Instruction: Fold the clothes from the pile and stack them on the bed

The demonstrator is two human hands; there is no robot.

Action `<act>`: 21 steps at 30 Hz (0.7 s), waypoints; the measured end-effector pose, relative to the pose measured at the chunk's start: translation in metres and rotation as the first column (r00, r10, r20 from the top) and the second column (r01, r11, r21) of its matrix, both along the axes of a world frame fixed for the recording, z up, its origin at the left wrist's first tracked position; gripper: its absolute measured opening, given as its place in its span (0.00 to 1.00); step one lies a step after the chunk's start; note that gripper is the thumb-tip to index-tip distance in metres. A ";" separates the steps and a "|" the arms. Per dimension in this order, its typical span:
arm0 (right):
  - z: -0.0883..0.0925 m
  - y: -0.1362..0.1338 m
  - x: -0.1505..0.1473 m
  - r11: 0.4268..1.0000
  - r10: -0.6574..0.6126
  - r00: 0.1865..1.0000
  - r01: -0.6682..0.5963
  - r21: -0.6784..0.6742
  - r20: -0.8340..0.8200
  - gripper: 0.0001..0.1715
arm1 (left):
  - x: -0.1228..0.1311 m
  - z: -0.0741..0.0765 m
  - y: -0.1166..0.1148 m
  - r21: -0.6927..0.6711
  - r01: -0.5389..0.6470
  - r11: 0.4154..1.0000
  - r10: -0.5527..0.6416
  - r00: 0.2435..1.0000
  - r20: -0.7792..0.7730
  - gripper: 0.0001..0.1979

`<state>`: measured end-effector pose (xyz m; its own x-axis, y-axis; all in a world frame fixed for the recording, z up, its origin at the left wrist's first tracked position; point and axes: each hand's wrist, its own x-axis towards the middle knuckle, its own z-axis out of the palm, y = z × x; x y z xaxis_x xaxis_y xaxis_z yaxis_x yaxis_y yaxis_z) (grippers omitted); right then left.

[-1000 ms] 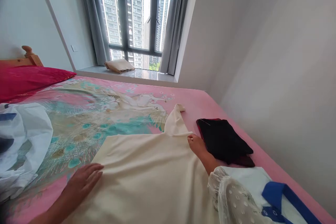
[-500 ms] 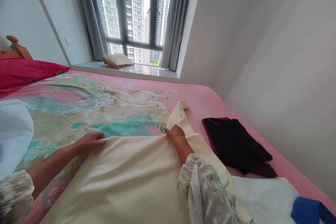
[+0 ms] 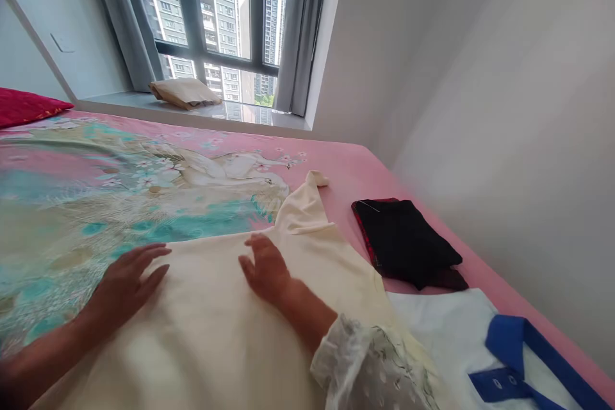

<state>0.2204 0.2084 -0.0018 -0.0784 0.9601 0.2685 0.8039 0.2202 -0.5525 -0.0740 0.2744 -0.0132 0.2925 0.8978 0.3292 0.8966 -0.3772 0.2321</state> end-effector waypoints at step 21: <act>0.011 -0.225 0.056 0.929 -0.041 0.958 0.141 -0.342 0.283 0.35 | 0.036 -0.001 -0.150 -0.214 -0.034 0.976 0.003 0.990 -0.143 0.33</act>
<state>0.2762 -0.0168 0.0092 -0.0068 0.9939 -0.1100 0.9388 -0.0315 -0.3429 -0.0383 0.1243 -0.0143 0.3047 0.9488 0.0838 0.9325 -0.3151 0.1764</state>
